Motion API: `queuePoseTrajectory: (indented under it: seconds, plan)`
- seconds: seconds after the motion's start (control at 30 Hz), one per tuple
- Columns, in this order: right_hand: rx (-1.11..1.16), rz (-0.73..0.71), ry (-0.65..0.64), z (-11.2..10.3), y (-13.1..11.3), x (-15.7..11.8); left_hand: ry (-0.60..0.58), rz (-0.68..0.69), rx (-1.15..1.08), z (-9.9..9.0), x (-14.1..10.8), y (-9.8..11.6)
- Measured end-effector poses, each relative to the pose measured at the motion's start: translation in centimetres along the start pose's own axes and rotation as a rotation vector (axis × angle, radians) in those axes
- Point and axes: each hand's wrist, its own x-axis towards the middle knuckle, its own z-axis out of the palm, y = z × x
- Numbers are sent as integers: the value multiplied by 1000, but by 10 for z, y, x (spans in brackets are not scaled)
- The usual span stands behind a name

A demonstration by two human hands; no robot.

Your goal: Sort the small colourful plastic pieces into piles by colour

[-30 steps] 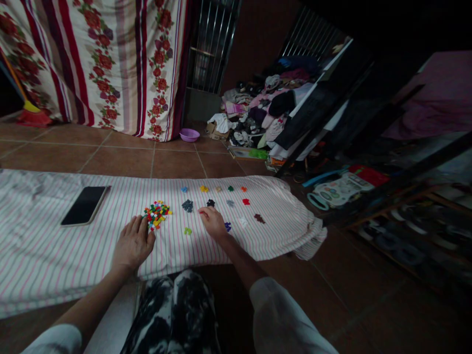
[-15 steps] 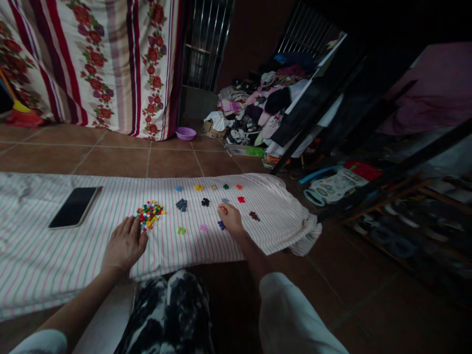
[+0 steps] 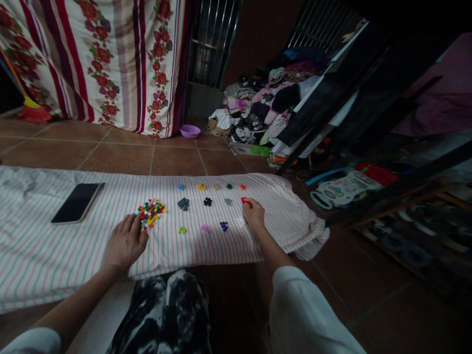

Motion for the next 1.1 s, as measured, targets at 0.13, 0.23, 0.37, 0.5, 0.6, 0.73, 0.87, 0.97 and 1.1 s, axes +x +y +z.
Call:
queuePoseTrajectory:
  seconds: [0.13, 0.23, 0.37, 0.5, 0.6, 0.73, 0.87, 0.97, 1.1]
  plan:
    - [-45, 105, 37, -7, 15, 16, -8, 8, 0, 0, 0, 0]
    - [-89, 175, 7, -10, 23, 26, -8, 3, 19, 2, 0, 0]
    - [-140, 224, -88, -8, 27, 38, -15, -5, 45, 3, -1, -1]
    - [-191, 176, -150, -1, 26, 46, -34, 0, 19, 1, 0, -1]
    - [-234, 142, -183, 4, 24, 47, -38, 9, 16, 1, 0, -2]
    - [-293, 105, -222, 8, 23, 47, -38, 16, 48, 3, -1, -3]
    - [-396, 62, -240, 10, 22, 48, -24, 19, 84, 6, -2, -3]
    - [-446, 39, -268, 12, 21, 51, -30, 16, 83, 6, -2, -3]
    - [-459, 2, -296, 14, 18, 52, -30, 13, 103, 6, -2, -3]
